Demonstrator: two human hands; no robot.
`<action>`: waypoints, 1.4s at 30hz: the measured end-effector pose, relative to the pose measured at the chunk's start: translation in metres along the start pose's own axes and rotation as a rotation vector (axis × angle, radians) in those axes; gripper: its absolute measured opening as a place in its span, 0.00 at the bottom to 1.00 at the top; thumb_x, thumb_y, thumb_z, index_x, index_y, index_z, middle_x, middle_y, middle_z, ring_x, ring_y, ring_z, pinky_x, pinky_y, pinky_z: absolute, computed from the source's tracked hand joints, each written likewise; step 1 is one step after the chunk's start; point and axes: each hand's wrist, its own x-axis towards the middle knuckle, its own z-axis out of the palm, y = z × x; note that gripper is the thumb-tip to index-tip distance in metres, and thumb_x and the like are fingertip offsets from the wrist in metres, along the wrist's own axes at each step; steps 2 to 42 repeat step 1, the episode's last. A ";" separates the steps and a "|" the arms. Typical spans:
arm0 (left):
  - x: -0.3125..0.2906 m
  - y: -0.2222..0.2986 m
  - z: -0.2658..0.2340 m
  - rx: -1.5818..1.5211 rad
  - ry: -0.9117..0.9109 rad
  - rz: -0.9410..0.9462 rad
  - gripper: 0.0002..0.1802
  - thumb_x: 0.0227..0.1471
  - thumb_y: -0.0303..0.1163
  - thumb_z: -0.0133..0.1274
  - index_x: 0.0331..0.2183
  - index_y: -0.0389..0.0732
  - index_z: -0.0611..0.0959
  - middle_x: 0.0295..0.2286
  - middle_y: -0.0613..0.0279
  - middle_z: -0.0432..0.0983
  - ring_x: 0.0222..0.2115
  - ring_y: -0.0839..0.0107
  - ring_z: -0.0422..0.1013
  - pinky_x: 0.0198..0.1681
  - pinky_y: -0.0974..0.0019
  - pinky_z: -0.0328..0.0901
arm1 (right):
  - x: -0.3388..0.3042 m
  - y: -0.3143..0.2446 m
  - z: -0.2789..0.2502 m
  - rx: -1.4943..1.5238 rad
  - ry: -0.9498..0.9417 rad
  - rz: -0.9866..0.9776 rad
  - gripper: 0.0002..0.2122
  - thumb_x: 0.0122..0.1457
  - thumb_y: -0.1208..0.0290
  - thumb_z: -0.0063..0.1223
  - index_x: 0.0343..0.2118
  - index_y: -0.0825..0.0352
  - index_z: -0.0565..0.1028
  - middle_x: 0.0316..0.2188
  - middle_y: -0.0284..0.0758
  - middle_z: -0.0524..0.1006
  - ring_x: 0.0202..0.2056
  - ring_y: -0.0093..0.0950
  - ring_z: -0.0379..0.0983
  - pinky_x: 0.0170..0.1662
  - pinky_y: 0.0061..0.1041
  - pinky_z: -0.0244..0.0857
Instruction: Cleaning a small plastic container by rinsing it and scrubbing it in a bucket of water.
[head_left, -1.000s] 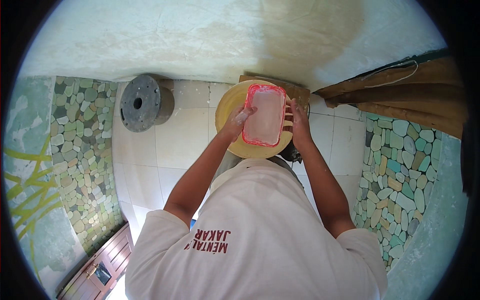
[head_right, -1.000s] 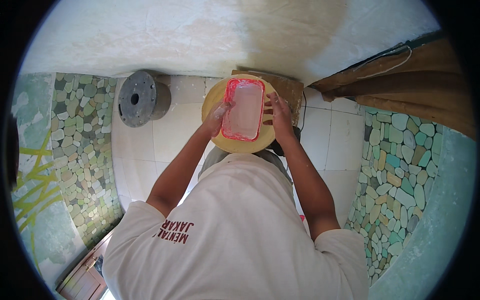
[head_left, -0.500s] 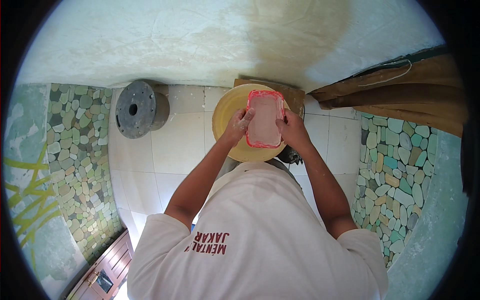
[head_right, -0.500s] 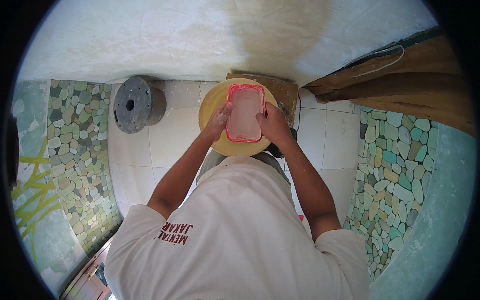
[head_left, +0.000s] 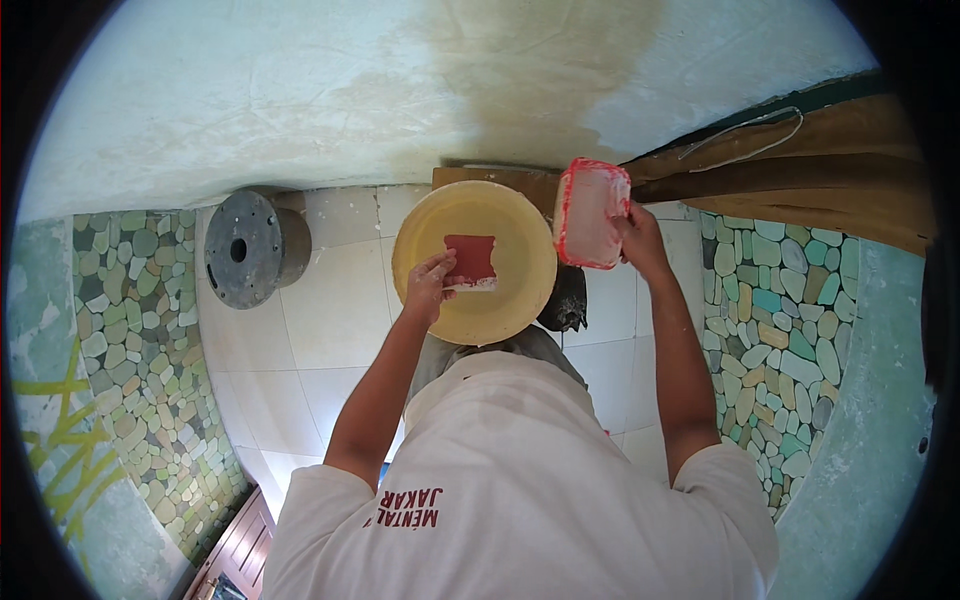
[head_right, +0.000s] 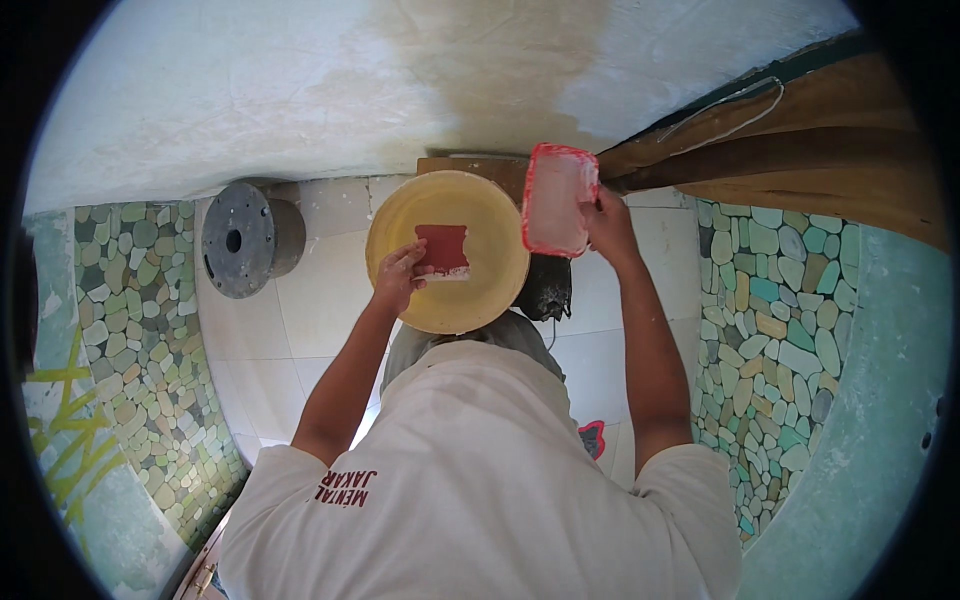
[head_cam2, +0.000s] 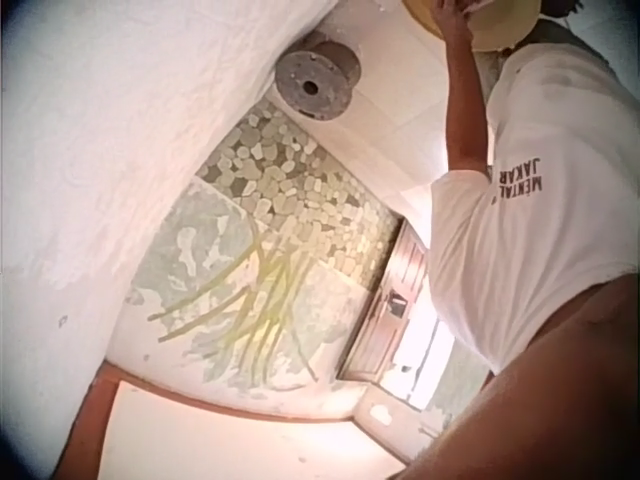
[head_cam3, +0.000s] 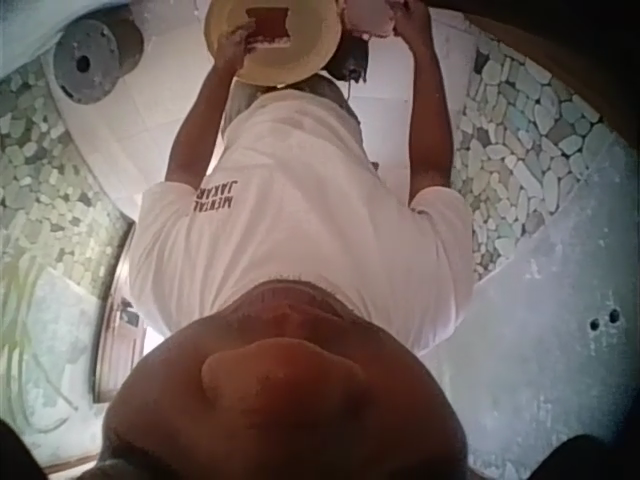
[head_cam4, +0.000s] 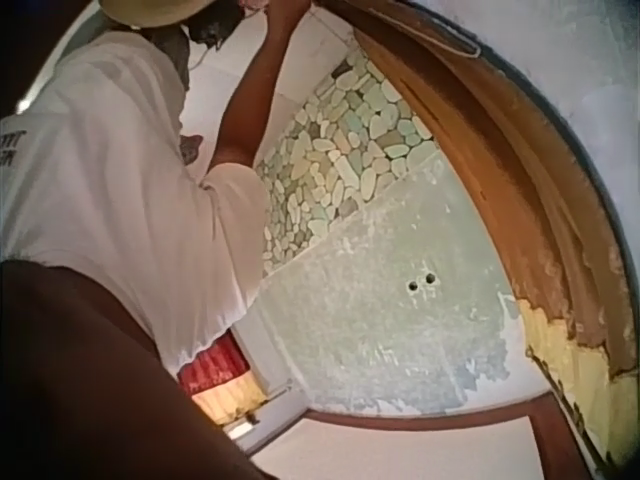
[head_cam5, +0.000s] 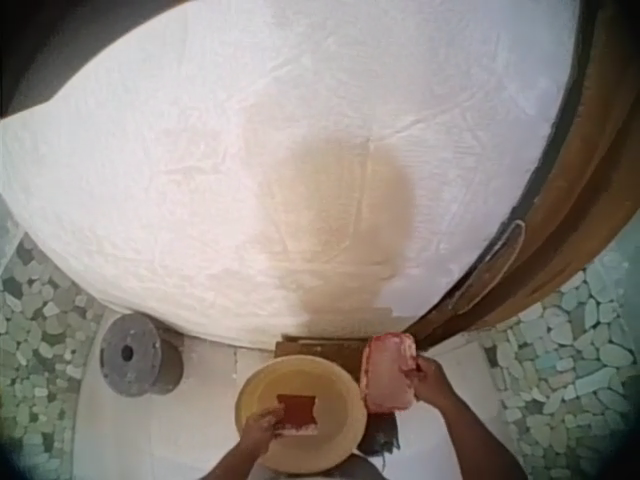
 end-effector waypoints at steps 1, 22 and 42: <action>0.004 -0.004 -0.003 0.007 0.008 -0.021 0.28 0.53 0.41 0.55 0.54 0.41 0.70 0.50 0.61 0.68 0.29 0.67 0.75 0.27 0.67 0.71 | 0.008 0.005 -0.006 -0.006 -0.001 0.025 0.10 0.57 0.70 0.46 0.40 0.67 0.74 0.25 0.35 0.77 0.18 0.21 0.72 0.15 0.21 0.64; 0.004 -0.004 -0.003 0.007 0.008 -0.021 0.28 0.53 0.41 0.55 0.54 0.41 0.70 0.50 0.61 0.68 0.29 0.67 0.75 0.27 0.67 0.71 | 0.008 0.005 -0.006 -0.006 -0.001 0.025 0.10 0.57 0.70 0.46 0.40 0.67 0.74 0.25 0.35 0.77 0.18 0.21 0.72 0.15 0.21 0.64; 0.004 -0.004 -0.003 0.007 0.008 -0.021 0.28 0.53 0.41 0.55 0.54 0.41 0.70 0.50 0.61 0.68 0.29 0.67 0.75 0.27 0.67 0.71 | 0.008 0.005 -0.006 -0.006 -0.001 0.025 0.10 0.57 0.70 0.46 0.40 0.67 0.74 0.25 0.35 0.77 0.18 0.21 0.72 0.15 0.21 0.64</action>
